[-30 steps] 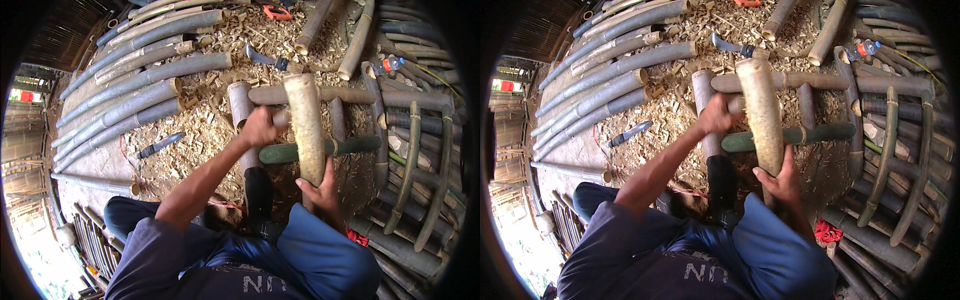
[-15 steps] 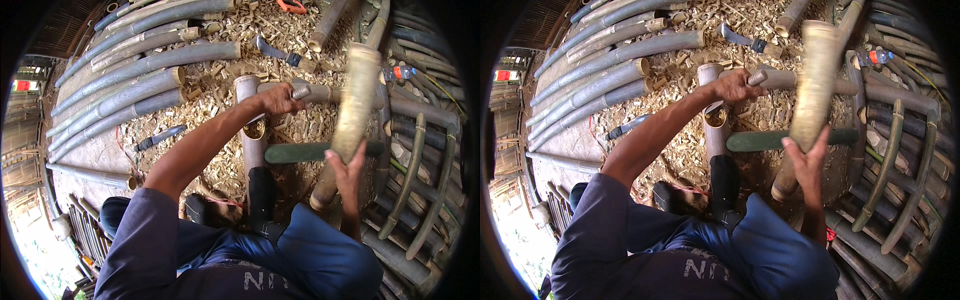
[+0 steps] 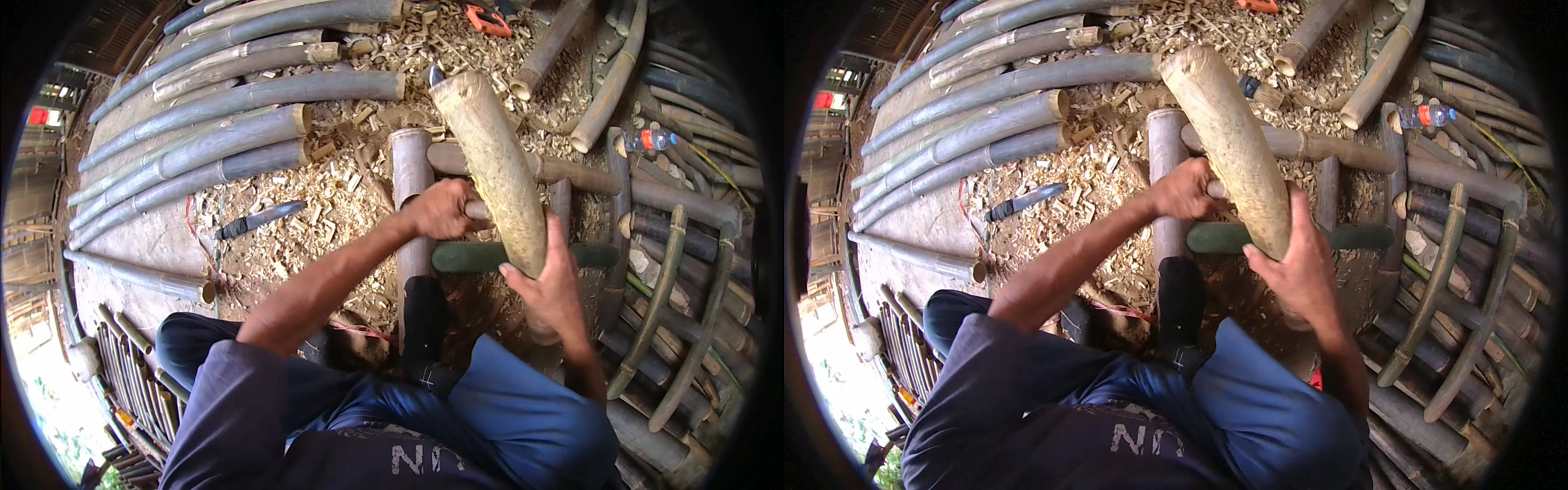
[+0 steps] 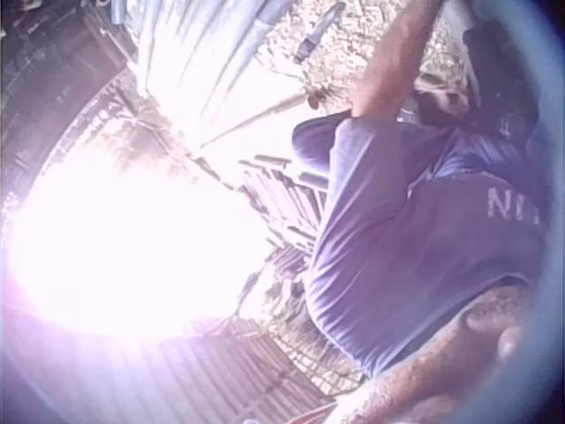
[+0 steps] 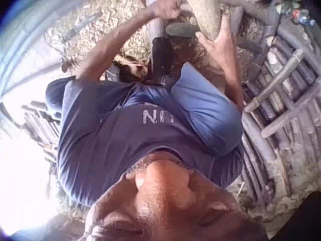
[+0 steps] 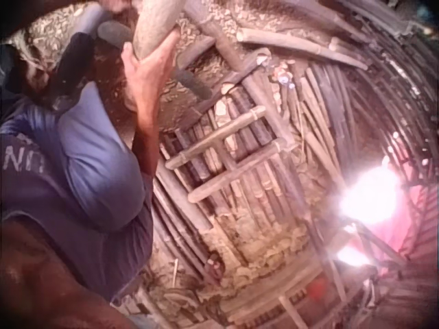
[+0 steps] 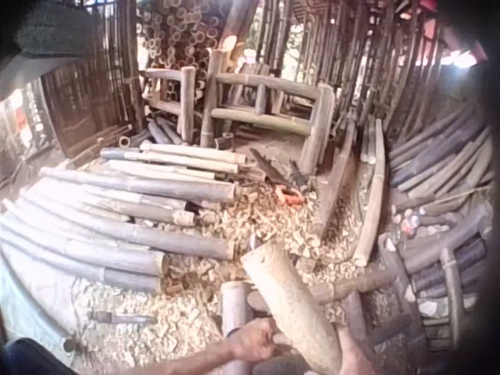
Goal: The person uses a mallet and a chisel-like tool to carve out and shape a hole in a section of bamboo, eventually inserting another bamboo pole into the hole to create a joint.
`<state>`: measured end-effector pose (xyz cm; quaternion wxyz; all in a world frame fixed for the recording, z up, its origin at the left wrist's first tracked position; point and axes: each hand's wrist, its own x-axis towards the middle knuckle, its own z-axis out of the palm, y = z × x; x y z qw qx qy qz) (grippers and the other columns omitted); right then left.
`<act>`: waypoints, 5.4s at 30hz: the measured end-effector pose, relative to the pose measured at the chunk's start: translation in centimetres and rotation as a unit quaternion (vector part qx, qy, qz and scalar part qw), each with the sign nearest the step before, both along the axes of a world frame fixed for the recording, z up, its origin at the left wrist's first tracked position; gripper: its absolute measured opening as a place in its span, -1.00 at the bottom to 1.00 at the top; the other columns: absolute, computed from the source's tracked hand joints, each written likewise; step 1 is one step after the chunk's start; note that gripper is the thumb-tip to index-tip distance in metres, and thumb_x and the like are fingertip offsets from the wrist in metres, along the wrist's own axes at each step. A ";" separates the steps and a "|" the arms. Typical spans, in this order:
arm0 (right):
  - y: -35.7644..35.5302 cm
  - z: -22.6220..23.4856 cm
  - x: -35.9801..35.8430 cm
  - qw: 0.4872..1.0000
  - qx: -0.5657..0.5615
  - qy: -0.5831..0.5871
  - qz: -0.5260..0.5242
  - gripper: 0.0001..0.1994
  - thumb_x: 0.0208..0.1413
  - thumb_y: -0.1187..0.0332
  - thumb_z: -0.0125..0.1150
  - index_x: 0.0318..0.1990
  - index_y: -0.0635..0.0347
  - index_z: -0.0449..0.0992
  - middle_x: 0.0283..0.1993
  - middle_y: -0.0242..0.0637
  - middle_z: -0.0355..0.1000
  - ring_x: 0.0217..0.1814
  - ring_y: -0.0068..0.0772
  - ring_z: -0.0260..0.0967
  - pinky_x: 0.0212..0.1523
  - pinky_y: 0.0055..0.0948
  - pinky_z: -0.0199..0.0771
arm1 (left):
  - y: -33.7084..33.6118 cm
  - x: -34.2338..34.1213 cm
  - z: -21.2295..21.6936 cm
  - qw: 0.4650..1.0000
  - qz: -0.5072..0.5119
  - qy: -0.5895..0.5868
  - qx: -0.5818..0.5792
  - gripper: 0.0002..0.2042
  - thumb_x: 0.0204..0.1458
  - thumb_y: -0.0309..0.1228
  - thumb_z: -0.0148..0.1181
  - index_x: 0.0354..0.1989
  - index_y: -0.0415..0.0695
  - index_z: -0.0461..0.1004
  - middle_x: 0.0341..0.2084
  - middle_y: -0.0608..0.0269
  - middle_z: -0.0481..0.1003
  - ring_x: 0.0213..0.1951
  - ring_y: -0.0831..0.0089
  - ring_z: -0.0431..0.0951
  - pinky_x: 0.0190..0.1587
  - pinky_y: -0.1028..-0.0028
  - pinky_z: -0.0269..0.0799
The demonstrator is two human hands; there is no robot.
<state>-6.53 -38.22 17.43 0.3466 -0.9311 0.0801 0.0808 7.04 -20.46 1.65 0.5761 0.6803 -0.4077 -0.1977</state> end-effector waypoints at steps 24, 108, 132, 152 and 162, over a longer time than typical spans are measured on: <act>8.8 7.4 12.1 0.951 -0.039 -0.040 0.305 0.03 -0.08 0.34 0.57 0.54 0.22 0.04 0.33 0.12 0.34 0.30 -0.03 0.43 0.31 -0.15 0.41 | 4.9 -2.7 -1.2 0.639 0.479 0.372 -0.472 -0.72 0.18 -0.32 0.41 -0.49 -0.13 0.47 -0.59 0.37 0.41 -0.51 0.53 0.34 -0.35 0.46 0.26; 8.5 7.4 11.9 0.880 -0.195 0.012 0.433 0.02 -0.06 0.36 0.49 0.59 -0.17 0.04 0.13 0.05 0.49 -0.11 0.06 0.58 0.04 -0.04 0.65 | 4.5 -7.7 -3.2 0.796 0.416 0.309 -0.313 -0.34 0.25 0.07 0.26 0.26 -0.27 0.34 0.15 0.07 0.46 0.16 0.28 0.45 0.23 0.20 0.38; 6.8 8.5 10.2 0.903 -0.202 0.079 0.371 0.06 -0.07 0.31 0.54 0.59 -0.29 -0.01 0.49 -0.12 0.30 0.21 0.14 0.54 0.35 0.08 0.54 | 3.2 -5.9 -1.0 0.902 0.311 0.295 -0.047 -0.61 0.34 -0.30 0.12 0.26 -0.23 0.42 0.17 0.00 0.52 0.20 0.22 0.49 0.24 0.24 0.43; 7.1 8.8 10.2 0.960 -0.079 0.024 0.268 0.09 -0.15 0.51 0.51 0.59 -0.25 0.06 0.55 -0.13 0.23 0.53 0.01 0.26 0.50 -0.16 0.30 | 4.6 -3.5 -1.0 0.658 0.429 0.417 -0.458 -0.84 0.23 -0.45 0.33 -0.30 -0.07 0.42 -0.48 0.38 0.44 -0.41 0.53 0.47 -0.23 0.41 0.46; 8.8 8.6 10.5 0.937 -0.118 -0.018 0.327 0.11 -0.14 0.49 0.54 0.59 -0.34 0.05 0.35 -0.08 0.39 0.33 0.05 0.44 0.37 -0.12 0.48 | 5.1 -5.1 -3.0 0.666 0.391 0.447 -0.451 -0.63 0.22 -0.39 0.36 0.14 -0.13 0.40 -0.12 0.33 0.55 -0.26 0.57 0.52 -0.12 0.52 0.51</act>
